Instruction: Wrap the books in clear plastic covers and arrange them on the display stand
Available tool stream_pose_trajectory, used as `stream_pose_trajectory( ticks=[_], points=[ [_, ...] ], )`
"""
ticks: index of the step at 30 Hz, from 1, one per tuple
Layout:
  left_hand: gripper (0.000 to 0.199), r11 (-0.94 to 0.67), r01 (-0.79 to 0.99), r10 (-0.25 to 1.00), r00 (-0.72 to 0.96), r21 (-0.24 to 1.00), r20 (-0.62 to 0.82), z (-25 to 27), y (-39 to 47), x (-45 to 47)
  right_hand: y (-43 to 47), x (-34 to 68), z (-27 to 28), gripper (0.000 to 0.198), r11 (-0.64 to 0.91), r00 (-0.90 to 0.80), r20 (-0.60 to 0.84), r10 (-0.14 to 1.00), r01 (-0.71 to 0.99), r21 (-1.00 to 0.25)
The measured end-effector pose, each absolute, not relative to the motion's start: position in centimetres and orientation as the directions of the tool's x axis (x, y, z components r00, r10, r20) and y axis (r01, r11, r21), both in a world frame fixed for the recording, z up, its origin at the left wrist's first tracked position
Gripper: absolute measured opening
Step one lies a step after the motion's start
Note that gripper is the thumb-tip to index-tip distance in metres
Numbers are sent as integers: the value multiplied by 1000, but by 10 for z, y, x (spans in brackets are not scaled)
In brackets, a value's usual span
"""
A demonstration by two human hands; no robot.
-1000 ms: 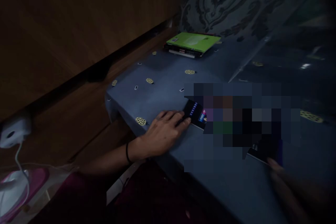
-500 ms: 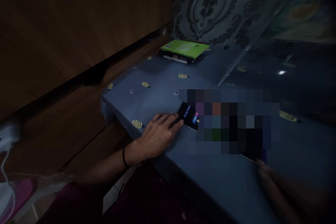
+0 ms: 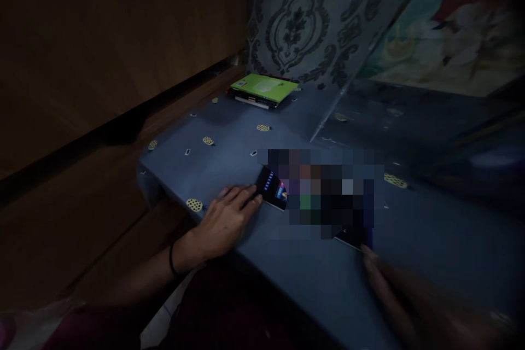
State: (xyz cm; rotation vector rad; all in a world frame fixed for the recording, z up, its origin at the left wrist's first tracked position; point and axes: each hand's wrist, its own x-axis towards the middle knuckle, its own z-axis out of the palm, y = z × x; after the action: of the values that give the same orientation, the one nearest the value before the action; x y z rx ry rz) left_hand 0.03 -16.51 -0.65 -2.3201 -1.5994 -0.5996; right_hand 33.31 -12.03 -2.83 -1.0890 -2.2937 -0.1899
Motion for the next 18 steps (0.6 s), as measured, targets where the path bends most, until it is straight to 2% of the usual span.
stream_pose_trajectory(
  ticks=[3,5,8,12,18],
  points=[
    [38,-370,928,824,307,42,476,-8,-166,0,-121,325,-18,34,722,-588,584,560,692,4],
    [40,-377,926,819,313,39,480,-9,-166,0,-121,321,-15,30,732,-576,613,541,681,-5],
    [38,-378,925,808,313,33,499,-10,-165,-1,-122,318,-12,25,732,-559,626,544,681,-28],
    [35,-383,923,800,313,35,512,-11,-164,-1,-124,316,-8,27,703,-550,626,554,711,3],
    [31,-394,918,820,331,42,468,-7,-161,-4,-128,314,-5,30,659,-546,556,627,752,-5]
  ],
)
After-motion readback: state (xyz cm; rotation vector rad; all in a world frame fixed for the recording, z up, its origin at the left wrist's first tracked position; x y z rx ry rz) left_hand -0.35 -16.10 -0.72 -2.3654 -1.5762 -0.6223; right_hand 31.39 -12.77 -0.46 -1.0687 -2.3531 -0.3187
